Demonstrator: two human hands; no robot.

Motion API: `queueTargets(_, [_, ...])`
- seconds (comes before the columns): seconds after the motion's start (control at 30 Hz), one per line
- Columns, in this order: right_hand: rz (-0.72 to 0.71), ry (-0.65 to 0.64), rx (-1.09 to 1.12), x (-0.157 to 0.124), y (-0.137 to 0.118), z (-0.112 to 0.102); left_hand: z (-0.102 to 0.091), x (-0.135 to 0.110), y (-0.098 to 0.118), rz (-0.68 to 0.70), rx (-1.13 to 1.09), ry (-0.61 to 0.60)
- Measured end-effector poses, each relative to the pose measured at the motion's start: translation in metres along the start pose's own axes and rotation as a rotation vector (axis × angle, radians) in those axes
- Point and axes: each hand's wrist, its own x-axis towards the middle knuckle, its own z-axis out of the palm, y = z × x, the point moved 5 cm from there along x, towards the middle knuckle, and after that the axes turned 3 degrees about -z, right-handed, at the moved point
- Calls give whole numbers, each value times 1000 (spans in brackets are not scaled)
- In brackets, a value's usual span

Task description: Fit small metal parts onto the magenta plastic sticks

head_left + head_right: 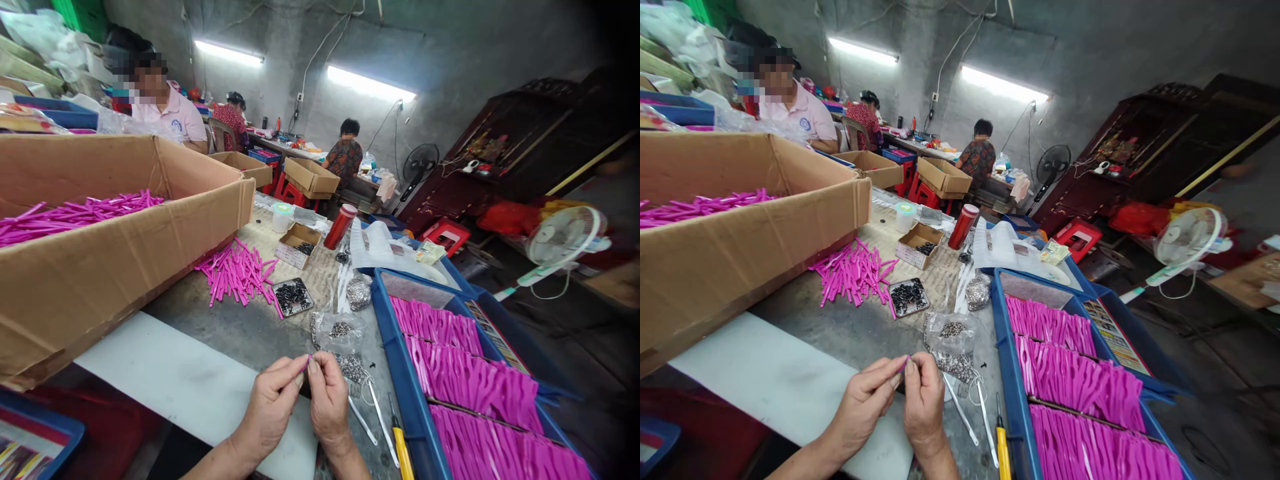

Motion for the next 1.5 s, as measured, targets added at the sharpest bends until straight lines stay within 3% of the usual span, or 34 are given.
queueTargets(0.17, [98,-65,225,1,1,5,0,-3,9,172,84,-27])
queueTargets(0.4, [-54,-5,-60,2,-7,-2,2,-1,-4,-22,-5,-10])
queueTargets(0.6, [82,-65,209,2,-2,5,1,-4,5,119,54,-25])
queueTargets(0.77, [-51,-28,-66,4,-5,-2,3,0,-9,-80,-68,-34])
queueTargets(0.87, [-87,-7,-161,4,-6,-4,5,0,-10,-107,-87,-47])
queueTargets(1.1, [109,-41,138,1,4,0,5,-4,6,121,152,-56])
queueTargets(1.37, [147,3,140,-4,8,5,-5,1,0,-70,44,18])
queueTargets(1.5, [139,19,82,-8,16,3,-19,1,-5,-121,-27,58])
